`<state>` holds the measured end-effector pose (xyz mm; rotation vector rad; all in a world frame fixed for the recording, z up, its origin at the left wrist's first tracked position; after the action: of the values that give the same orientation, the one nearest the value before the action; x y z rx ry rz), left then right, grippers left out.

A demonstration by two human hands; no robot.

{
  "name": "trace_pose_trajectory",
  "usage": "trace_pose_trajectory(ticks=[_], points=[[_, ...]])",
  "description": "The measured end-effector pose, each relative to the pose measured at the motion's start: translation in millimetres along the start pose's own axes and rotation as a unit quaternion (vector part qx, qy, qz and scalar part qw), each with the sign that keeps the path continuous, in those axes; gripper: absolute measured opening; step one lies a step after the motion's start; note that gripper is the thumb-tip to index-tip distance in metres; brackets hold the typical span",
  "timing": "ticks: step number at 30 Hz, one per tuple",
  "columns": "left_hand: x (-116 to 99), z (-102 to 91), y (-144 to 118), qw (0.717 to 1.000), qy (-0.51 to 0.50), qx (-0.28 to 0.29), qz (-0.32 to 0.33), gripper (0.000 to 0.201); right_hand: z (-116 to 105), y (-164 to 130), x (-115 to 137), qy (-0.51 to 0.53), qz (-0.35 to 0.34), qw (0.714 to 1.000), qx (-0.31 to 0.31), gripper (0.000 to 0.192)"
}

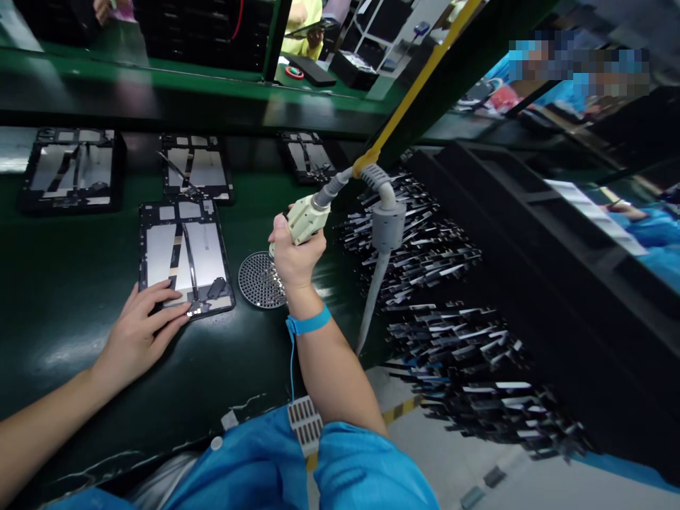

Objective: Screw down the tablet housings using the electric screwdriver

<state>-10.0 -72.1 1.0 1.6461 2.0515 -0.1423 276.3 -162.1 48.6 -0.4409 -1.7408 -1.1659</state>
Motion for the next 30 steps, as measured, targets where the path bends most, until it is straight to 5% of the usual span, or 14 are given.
trace_pose_trajectory(ticks=[7, 12, 16, 21, 30], points=[[-1, 0.4, 1, 1.000, -0.011, -0.004, -0.005, 0.019, -1, 3, 2, -0.007, 0.008, 1.000, -0.004, 0.027], [-3, -0.5, 5, 0.999, -0.027, -0.012, -0.015, 0.025, 12, -7, 43, 0.055, -0.036, 0.998, -0.005, 0.023], [-4, -2.2, 6, 0.999, -0.041, -0.012, -0.013, 0.029, 45, -37, 80, 0.173, -0.041, 0.979, 0.102, 0.021], [-3, -2.9, 6, 0.999, -0.043, -0.008, -0.011, 0.031, 78, -72, 88, 0.237, -0.009, 0.943, 0.234, 0.026], [-3, -1.5, 5, 0.998, -0.057, 0.004, -0.017, 0.033, 90, -83, 88, 0.210, 0.001, 0.939, 0.273, 0.028]])
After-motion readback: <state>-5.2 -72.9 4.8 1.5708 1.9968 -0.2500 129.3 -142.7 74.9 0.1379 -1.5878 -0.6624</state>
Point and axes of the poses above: each hand's wrist, its own y-axis towards the middle knuckle, its own z-axis out of the palm, x = y × z, the point moved 3 cm from there along y, towards the middle knuckle, and after that the axes turned 15 degrees about x, right-handed, at the moved point
